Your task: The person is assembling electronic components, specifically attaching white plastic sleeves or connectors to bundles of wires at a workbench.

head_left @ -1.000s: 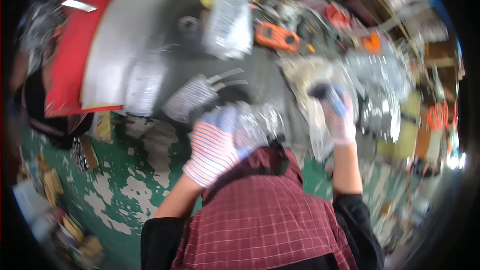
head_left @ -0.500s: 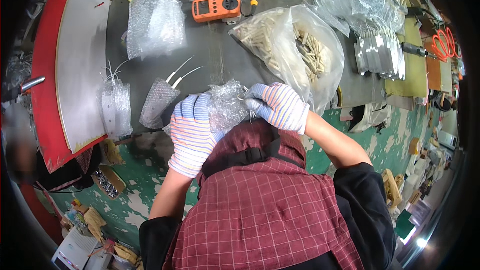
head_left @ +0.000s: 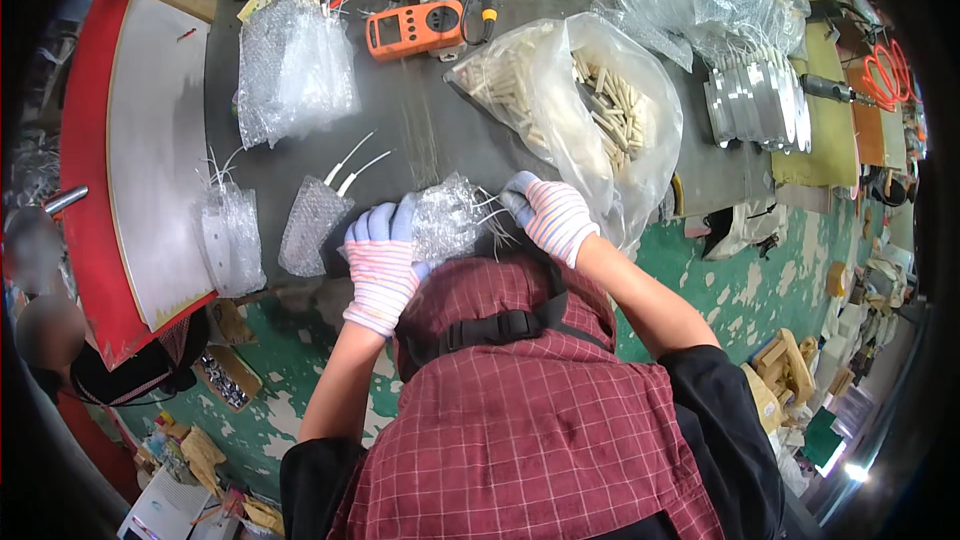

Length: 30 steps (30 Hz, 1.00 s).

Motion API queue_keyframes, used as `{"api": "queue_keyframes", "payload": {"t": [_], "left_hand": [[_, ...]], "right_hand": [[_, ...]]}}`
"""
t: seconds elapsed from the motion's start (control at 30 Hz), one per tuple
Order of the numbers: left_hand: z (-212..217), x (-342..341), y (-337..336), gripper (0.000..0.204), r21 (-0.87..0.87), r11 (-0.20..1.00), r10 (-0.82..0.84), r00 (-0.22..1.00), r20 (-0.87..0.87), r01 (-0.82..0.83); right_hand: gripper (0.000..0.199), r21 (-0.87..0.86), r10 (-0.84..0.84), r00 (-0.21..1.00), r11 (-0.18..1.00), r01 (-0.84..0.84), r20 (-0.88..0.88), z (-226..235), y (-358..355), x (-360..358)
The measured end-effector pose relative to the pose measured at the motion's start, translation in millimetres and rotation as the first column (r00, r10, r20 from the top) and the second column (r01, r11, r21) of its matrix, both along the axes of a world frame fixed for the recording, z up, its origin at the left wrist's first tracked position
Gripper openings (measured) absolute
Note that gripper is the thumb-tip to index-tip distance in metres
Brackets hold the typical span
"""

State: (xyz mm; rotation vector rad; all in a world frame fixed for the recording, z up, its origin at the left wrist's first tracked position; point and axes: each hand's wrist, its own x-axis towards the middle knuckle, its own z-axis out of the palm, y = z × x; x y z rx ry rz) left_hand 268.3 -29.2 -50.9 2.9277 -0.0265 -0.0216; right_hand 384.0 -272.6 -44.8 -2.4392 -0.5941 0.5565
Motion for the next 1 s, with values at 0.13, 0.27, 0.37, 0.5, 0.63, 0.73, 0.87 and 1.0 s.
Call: {"api": "queue_keyframes", "payload": {"t": [0.13,0.27,0.37,0.5,0.63,0.73,0.87,1.0], "left_hand": [[-2.4,-9.4,10.7,0.103,-0.02,1.0,0.011,1.0,0.028,-0.01],[23.2,4.4,6.3,0.112,-0.082,0.996,0.027,0.987,-0.156,-0.04],[53.5,31.3,-20.0,0.092,-0.236,0.963,-0.082,0.977,0.197,0.129],[18.8,57.3,-54.2,0.033,-0.487,0.846,-0.091,0.958,0.271,0.218],[-15.9,54.7,-52.4,0.027,-0.387,0.85,-0.233,0.915,0.33,0.357],[-14.2,53.7,-56.4,0.023,-0.336,0.879,-0.217,0.91,0.353,0.34],[-14.2,54.6,-59.0,0.024,-0.282,0.897,-0.231,0.905,0.356,0.34],[-14.4,54.1,-57.6,0.021,-0.242,0.928,-0.199,0.926,0.321,0.284]], "right_hand": [[0.022,0.006,-0.021,0.998,1.0,0.02,0.061,-4.1,-1.6,-0.8],[0.014,-0.01,-0.007,0.996,1.0,0.008,0.087,4.8,-10.0,-2.4],[0.014,-0.082,0.075,0.915,0.996,-0.046,0.397,15.7,-12.3,-6.9],[0.02,-0.113,0.084,0.922,0.993,-0.044,0.377,30.2,0.1,0.6],[0.011,-0.053,-0.005,0.961,0.998,0.02,0.278,26.7,0.5,-4.7],[0.019,0.113,-0.178,0.952,0.982,0.154,0.248,17.6,-2.5,-16.3],[0.018,0.124,-0.235,0.954,0.969,0.214,0.185,24.0,-11.3,-26.5],[0.021,0.267,-0.419,0.905,0.883,0.386,0.078,63.9,-43.9,11.1]]}}
